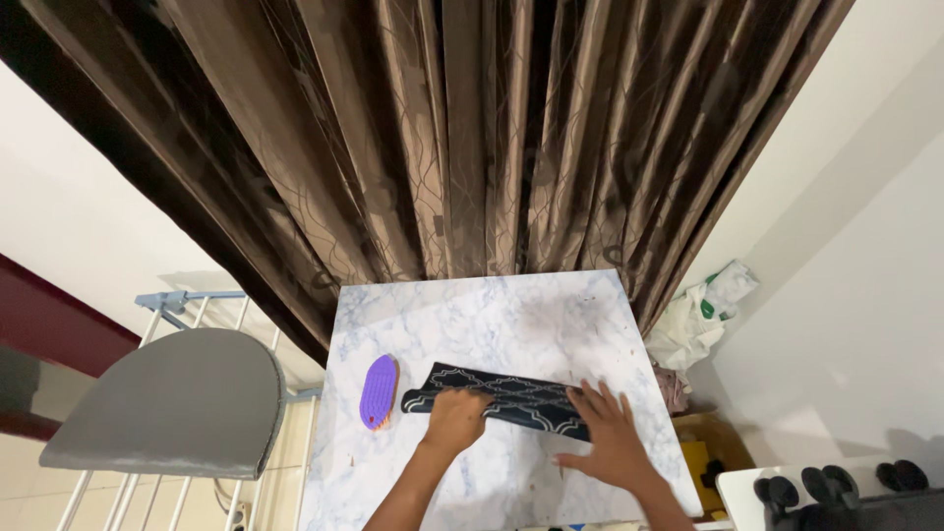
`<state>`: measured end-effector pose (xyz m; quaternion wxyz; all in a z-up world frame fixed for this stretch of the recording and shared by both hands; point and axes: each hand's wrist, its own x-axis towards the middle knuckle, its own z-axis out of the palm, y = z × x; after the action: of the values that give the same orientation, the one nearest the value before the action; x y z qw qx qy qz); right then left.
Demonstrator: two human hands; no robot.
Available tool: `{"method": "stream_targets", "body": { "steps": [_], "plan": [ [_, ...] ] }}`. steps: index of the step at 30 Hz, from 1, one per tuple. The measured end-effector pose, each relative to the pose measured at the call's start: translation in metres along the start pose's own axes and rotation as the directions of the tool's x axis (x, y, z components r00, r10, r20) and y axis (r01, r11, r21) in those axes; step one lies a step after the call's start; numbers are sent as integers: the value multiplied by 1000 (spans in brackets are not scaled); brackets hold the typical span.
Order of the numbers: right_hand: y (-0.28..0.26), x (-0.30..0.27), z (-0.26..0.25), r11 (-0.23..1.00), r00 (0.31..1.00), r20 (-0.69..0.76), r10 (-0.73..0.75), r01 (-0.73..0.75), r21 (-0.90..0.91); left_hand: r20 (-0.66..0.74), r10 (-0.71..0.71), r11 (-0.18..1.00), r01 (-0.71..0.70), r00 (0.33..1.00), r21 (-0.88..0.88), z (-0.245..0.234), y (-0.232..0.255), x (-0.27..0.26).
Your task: The person cleans a rectangular mat and a semi-circular mat using a purple brush on a table.
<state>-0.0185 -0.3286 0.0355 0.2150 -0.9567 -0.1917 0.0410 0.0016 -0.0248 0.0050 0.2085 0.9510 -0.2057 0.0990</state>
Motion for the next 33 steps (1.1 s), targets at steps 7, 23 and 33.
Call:
{"method": "stream_targets", "body": {
  "steps": [7,23,33],
  "plan": [
    [-2,53,-9,995,918,-391,-70,93,39,-348,187,976,-132,919,176,-61,10,26],
    [67,18,122,995,993,110,37,-46,84,-103,4,995,6,995,99,96,-67,-57],
    [92,18,76,937,934,325,147,-237,258,165,-286,942,308,944,-129,18,-58,-62]
  ]
}}
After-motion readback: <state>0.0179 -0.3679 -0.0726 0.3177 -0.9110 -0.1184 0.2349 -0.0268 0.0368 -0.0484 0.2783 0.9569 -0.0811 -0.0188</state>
